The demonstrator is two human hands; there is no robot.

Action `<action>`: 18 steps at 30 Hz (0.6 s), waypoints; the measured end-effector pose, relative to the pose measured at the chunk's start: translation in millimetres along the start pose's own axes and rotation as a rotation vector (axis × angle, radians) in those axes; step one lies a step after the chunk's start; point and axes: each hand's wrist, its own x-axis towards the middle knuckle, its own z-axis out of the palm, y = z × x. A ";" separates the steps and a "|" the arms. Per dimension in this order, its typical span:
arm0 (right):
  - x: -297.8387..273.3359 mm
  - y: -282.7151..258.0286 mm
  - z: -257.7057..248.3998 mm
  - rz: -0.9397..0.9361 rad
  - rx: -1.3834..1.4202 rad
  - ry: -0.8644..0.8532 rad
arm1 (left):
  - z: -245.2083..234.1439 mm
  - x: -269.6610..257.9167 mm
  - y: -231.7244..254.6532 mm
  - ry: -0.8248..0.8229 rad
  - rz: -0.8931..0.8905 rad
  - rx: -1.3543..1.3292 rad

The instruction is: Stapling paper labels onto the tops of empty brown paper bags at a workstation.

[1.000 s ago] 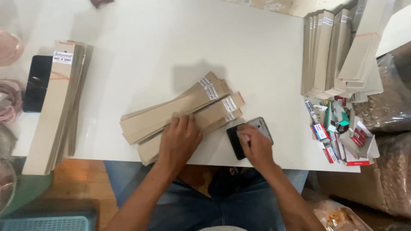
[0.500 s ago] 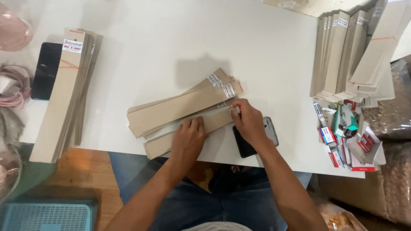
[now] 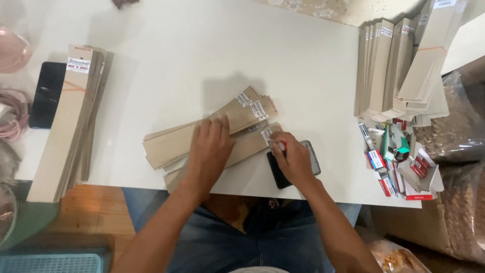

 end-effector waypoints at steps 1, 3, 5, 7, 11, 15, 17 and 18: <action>6.8 4.5 6.1 0.003 0.001 -0.001 | 10.5 -8.4 7.1 -0.003 0.002 0.000; 23.9 13.3 21.0 -0.067 -0.027 0.048 | 32.5 -25.4 18.6 -0.077 0.012 -0.197; 28.2 10.6 25.7 -0.019 -0.052 -0.008 | 63.0 -44.5 28.4 -0.093 0.006 -0.164; 30.8 8.0 26.4 0.025 -0.075 -0.054 | 73.6 -54.3 31.5 -0.102 0.006 -0.124; 5.3 9.3 2.6 0.150 -0.064 -0.064 | 78.5 -59.2 34.4 -0.092 0.028 -0.117; -28.2 10.1 -15.0 0.116 -0.057 -0.001 | 42.2 -39.4 29.6 0.000 0.037 -0.161; -37.9 16.5 -6.0 0.101 -0.075 -0.008 | 28.6 -22.4 14.7 0.029 0.030 -0.141; -42.5 19.5 -1.6 0.081 -0.088 -0.019 | 21.4 -14.3 7.1 0.058 0.016 -0.115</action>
